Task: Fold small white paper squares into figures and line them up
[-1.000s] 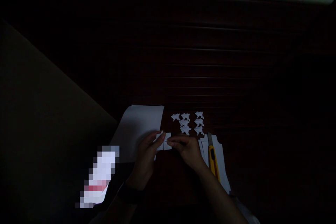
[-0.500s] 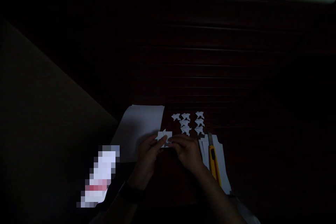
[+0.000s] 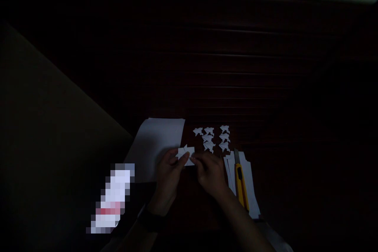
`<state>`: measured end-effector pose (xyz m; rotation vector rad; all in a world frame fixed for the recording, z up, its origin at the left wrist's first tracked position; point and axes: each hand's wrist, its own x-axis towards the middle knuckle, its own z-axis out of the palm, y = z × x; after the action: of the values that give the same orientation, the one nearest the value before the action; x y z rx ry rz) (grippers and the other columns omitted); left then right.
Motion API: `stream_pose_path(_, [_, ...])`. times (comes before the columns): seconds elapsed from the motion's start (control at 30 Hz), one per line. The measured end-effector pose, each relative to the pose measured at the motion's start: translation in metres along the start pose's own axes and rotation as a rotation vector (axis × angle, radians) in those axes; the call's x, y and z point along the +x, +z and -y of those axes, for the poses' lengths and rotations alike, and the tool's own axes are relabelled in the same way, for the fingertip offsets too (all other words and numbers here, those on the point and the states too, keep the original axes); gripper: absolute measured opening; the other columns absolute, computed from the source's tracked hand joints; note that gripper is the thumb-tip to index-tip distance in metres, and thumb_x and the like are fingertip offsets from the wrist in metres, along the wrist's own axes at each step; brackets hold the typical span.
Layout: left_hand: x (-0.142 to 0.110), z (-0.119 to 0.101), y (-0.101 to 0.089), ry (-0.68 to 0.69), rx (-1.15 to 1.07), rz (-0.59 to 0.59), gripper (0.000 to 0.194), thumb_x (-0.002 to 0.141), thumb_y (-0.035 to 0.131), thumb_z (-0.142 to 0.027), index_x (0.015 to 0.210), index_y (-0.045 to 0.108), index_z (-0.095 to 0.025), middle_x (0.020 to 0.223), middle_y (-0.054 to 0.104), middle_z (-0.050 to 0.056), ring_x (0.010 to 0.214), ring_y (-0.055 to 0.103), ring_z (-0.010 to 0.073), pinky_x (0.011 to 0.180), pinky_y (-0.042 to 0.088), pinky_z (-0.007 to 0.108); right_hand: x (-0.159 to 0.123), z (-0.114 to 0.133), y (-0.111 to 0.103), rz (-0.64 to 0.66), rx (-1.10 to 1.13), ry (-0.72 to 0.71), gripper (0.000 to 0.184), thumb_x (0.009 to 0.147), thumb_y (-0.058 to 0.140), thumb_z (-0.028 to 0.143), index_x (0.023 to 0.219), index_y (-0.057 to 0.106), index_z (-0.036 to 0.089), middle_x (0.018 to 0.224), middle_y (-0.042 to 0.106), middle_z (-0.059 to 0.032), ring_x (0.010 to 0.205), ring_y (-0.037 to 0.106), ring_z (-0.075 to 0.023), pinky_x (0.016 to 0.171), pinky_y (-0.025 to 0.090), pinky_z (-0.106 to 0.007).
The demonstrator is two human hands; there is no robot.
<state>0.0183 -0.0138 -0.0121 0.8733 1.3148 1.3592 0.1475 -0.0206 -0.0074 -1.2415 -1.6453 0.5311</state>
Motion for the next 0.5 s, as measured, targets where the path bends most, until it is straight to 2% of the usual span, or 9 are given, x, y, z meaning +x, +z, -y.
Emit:
stream_pose_path(0.1, [-0.001,-0.001,0.0,-0.003,-0.015,0.005,0.043,0.067,0.073,-0.035,0.103,0.057,-0.017,0.079,0.068,0.004,0.07,0.066,0.0166,0.062,0.05,0.025,0.001,-0.002,-0.002,0.028,0.018,-0.082,0.019,0.085,0.055,0.016,0.095,0.067,0.025,0.095,0.07,-0.0019,0.088,0.064,-0.0177,0.079,0.049,-0.03])
stream_pose_path(0.23, [-0.002,-0.003,0.0,0.017,-0.001,0.018,0.042,0.069,0.071,-0.034,0.105,0.057,-0.017,0.081,0.068,0.005,0.073,0.066,0.0169,0.064,0.05,0.025,0.002,-0.003,-0.003,0.065,0.033,-0.081,0.021,0.085,0.055,0.015,0.098,0.068,0.026,0.098,0.07,-0.0017,0.089,0.064,-0.0172,0.08,0.049,-0.029])
stream_pose_path(0.37, [-0.005,-0.003,0.003,0.034,0.015,0.003,0.043,0.072,0.069,-0.034,0.108,0.057,-0.015,0.084,0.069,0.007,0.077,0.066,0.019,0.067,0.051,0.027,-0.001,0.0,0.001,0.011,0.096,0.022,0.021,0.084,0.054,0.015,0.093,0.069,0.026,0.093,0.071,-0.0015,0.086,0.065,-0.0174,0.078,0.05,-0.029])
stream_pose_path(0.5, [-0.011,-0.003,0.009,0.048,0.022,0.018,0.036,0.075,0.066,-0.034,0.105,0.06,-0.014,0.092,0.069,0.009,0.084,0.066,0.0205,0.074,0.051,0.03,-0.003,0.005,0.006,-0.122,0.169,0.224,0.014,0.082,0.058,0.018,0.082,0.07,0.023,0.083,0.072,-0.0013,0.079,0.065,-0.018,0.073,0.049,-0.029])
